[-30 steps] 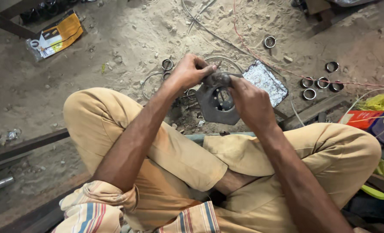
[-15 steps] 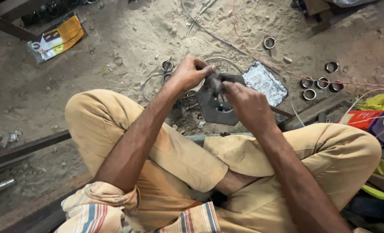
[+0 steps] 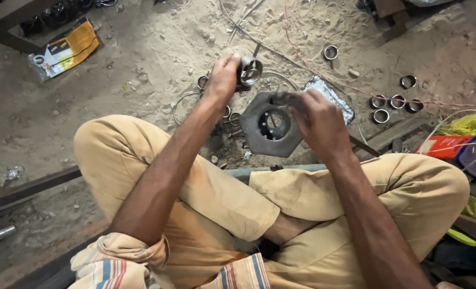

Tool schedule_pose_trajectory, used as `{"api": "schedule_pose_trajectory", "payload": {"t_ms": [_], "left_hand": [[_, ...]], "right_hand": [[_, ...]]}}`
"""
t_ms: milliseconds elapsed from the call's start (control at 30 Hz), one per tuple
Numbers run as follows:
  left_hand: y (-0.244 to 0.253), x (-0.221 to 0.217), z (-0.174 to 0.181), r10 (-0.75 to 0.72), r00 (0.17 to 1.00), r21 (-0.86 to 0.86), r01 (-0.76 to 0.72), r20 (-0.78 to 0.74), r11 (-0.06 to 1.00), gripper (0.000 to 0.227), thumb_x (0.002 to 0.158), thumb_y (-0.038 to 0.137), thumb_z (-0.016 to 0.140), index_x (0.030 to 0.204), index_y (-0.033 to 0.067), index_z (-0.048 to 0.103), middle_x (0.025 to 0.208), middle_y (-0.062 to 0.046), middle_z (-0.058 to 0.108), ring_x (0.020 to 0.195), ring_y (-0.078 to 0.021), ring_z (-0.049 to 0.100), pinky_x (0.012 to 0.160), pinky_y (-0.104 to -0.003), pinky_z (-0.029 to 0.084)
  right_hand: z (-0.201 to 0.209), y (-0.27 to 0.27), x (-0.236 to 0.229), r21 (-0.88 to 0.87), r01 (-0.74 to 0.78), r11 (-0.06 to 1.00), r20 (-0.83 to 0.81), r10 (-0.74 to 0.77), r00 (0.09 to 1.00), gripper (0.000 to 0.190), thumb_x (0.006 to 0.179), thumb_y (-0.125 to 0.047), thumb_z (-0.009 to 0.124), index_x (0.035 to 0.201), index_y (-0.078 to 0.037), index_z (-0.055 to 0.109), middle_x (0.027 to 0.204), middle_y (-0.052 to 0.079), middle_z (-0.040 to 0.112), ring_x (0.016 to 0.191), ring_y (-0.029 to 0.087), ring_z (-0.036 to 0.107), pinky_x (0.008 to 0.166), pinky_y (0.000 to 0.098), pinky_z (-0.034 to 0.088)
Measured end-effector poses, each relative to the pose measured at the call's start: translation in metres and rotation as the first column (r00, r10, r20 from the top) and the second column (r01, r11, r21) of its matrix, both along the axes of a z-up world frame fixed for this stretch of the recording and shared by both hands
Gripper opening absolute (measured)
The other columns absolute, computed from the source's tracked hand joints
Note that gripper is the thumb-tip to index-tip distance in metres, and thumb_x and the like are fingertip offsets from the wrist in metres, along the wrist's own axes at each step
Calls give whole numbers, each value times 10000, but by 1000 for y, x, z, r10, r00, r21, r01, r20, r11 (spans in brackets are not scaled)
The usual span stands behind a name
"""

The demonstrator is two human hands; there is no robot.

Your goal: The person sits cross-legged on the floor and uses a hammer to shape metal rings on a metal anvil. They repeatedly pick up rings, place them on the anvil, and strike them with the hammer to adjust their form.

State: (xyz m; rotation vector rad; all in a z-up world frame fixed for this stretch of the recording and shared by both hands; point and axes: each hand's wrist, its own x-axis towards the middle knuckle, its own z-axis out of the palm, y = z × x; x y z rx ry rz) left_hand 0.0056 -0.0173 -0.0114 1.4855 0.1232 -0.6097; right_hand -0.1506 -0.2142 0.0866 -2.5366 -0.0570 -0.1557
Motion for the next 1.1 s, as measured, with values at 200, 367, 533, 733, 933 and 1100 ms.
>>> {"api": "schedule_pose_trajectory", "payload": {"t_ms": [200, 367, 533, 733, 933, 1100], "left_hand": [[-4, -2, 22, 60, 988, -320, -103, -142, 942, 261, 1038, 279, 443, 1210, 107, 536, 1086, -115, 699, 862, -198, 702, 736, -343, 608], [-4, -7, 30, -9, 995, -262, 36, 103, 964, 333, 1021, 286, 626, 1215, 21, 574, 1102, -128, 711, 954, -209, 724, 840, -348, 624], [-9, -13, 53, -255, 659, 319, 25, 708, 948, 621, 835, 306, 914, 1262, 94, 516, 1168, -72, 692, 1063, -182, 740, 891, -329, 612], [-7, -31, 77, -227, 425, 229, 48, 876, 972, 891, 827, 265, 999, 1479, 92, 417, 1421, -111, 545, 1202, -202, 674, 1051, -348, 574], [-9, -39, 85, -211, 280, 163, 186, 937, 969, 934, 830, 159, 1001, 1508, 118, 360, 1529, -131, 456, 1320, -227, 589, 1099, -338, 548], [-10, -44, 86, -276, 212, 239, 183, 938, 954, 906, 858, 142, 987, 1510, 121, 358, 1519, -128, 466, 1354, -291, 564, 1127, -349, 579]], "right_hand": [[7, 15, 2, -114, -113, 987, -222, 85, 971, 370, 852, -205, 767, 1172, -74, 634, 1075, 152, 671, 886, 421, 693, 743, 519, 554], [13, 17, 2, -106, -81, 991, -318, 44, 947, 338, 874, -210, 769, 1121, -67, 588, 1095, 141, 651, 909, 431, 688, 753, 534, 550], [12, 15, -1, -185, -63, 981, -418, -21, 908, 457, 834, -190, 781, 1198, -59, 538, 1154, 160, 608, 934, 443, 675, 784, 547, 534], [22, 4, 4, -186, 38, 982, -411, -113, 905, 301, 916, -240, 737, 1130, -61, 625, 1109, 153, 665, 897, 395, 701, 775, 508, 549], [34, -11, 7, 217, 287, 933, -82, -276, 958, 216, 1107, -137, 538, 1228, -28, 680, 972, 136, 737, 793, 204, 744, 689, 350, 570], [31, -12, 5, 515, 214, 830, 31, -268, 963, 231, 1159, -102, 499, 1307, 7, 638, 1040, 107, 715, 897, 141, 738, 769, 271, 613]]}}
